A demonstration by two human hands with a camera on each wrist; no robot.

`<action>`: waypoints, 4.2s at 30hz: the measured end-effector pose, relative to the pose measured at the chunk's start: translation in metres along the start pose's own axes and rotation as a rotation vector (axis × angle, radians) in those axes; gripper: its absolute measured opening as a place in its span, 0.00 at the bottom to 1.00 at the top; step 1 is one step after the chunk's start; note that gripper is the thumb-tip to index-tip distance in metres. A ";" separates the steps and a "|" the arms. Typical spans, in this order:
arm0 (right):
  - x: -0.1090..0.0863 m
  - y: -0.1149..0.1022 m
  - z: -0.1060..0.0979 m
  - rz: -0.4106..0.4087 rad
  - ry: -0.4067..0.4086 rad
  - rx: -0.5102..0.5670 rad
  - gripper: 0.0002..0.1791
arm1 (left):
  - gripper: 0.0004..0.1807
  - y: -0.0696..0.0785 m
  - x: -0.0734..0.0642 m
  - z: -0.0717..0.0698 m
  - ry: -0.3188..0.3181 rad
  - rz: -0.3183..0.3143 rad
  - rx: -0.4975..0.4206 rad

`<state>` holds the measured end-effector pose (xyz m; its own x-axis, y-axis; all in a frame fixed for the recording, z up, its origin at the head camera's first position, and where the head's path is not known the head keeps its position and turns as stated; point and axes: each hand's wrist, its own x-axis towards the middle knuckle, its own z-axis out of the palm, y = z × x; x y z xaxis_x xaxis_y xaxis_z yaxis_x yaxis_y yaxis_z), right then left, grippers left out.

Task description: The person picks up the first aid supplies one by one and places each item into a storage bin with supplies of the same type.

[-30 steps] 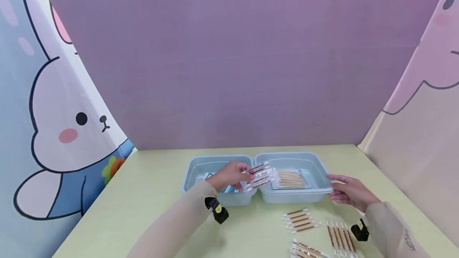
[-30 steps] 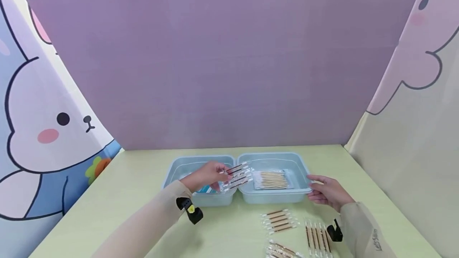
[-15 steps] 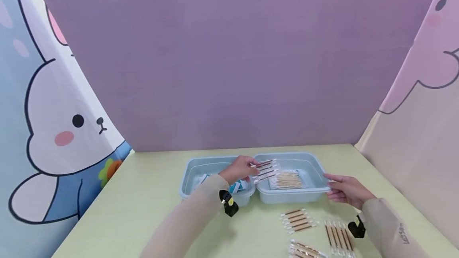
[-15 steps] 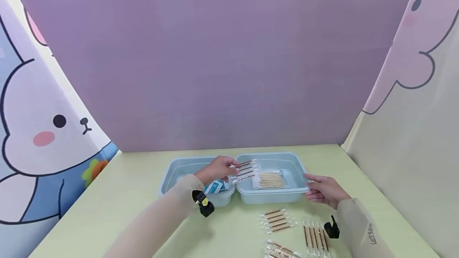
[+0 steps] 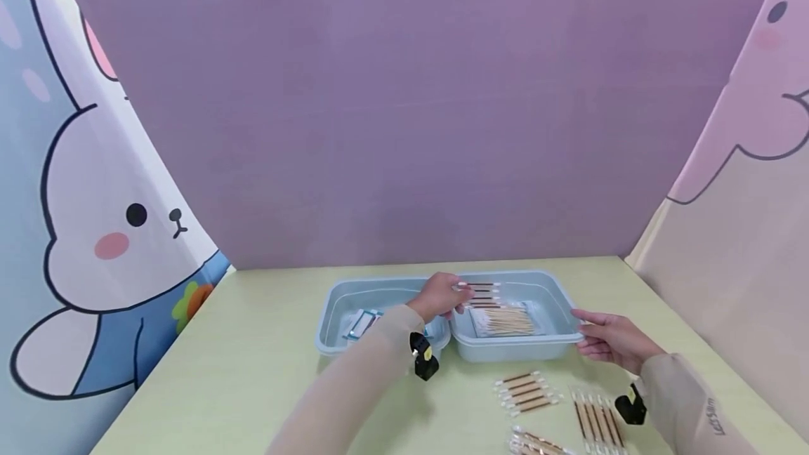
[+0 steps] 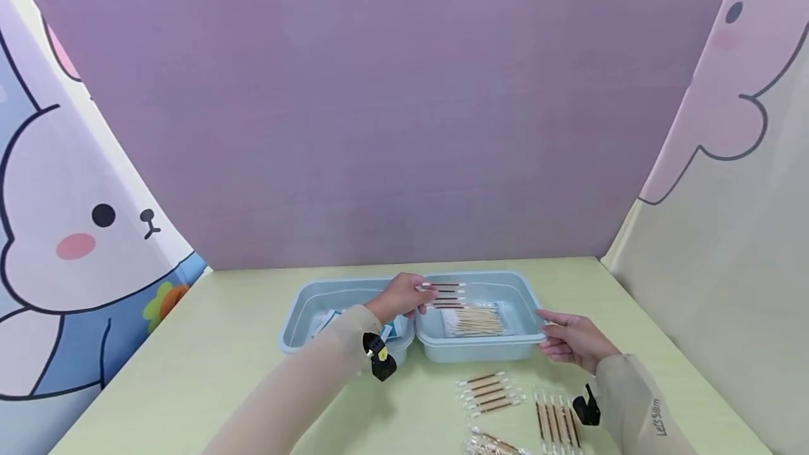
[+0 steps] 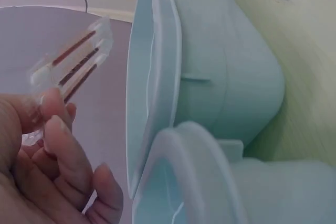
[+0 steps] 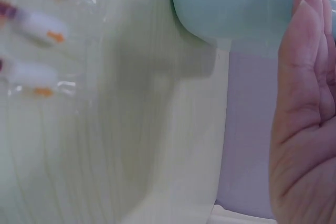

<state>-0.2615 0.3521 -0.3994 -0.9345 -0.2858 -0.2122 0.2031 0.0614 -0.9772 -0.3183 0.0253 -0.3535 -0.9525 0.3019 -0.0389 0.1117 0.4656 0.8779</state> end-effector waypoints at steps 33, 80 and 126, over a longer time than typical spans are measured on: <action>-0.003 0.003 0.003 -0.006 0.013 0.019 0.19 | 0.17 0.005 0.020 0.027 -0.015 0.109 0.030; -0.001 0.002 0.001 -0.011 -0.043 0.067 0.18 | 0.08 -0.003 -0.090 0.087 -0.460 0.660 0.894; 0.000 0.007 0.001 -0.041 -0.112 0.097 0.20 | 0.14 -0.027 -0.077 0.102 -0.627 0.450 0.921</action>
<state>-0.2598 0.3517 -0.4066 -0.9052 -0.3916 -0.1651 0.1975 -0.0439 -0.9793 -0.2185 0.0748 -0.4228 -0.5016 0.8231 -0.2663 0.8027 0.5576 0.2116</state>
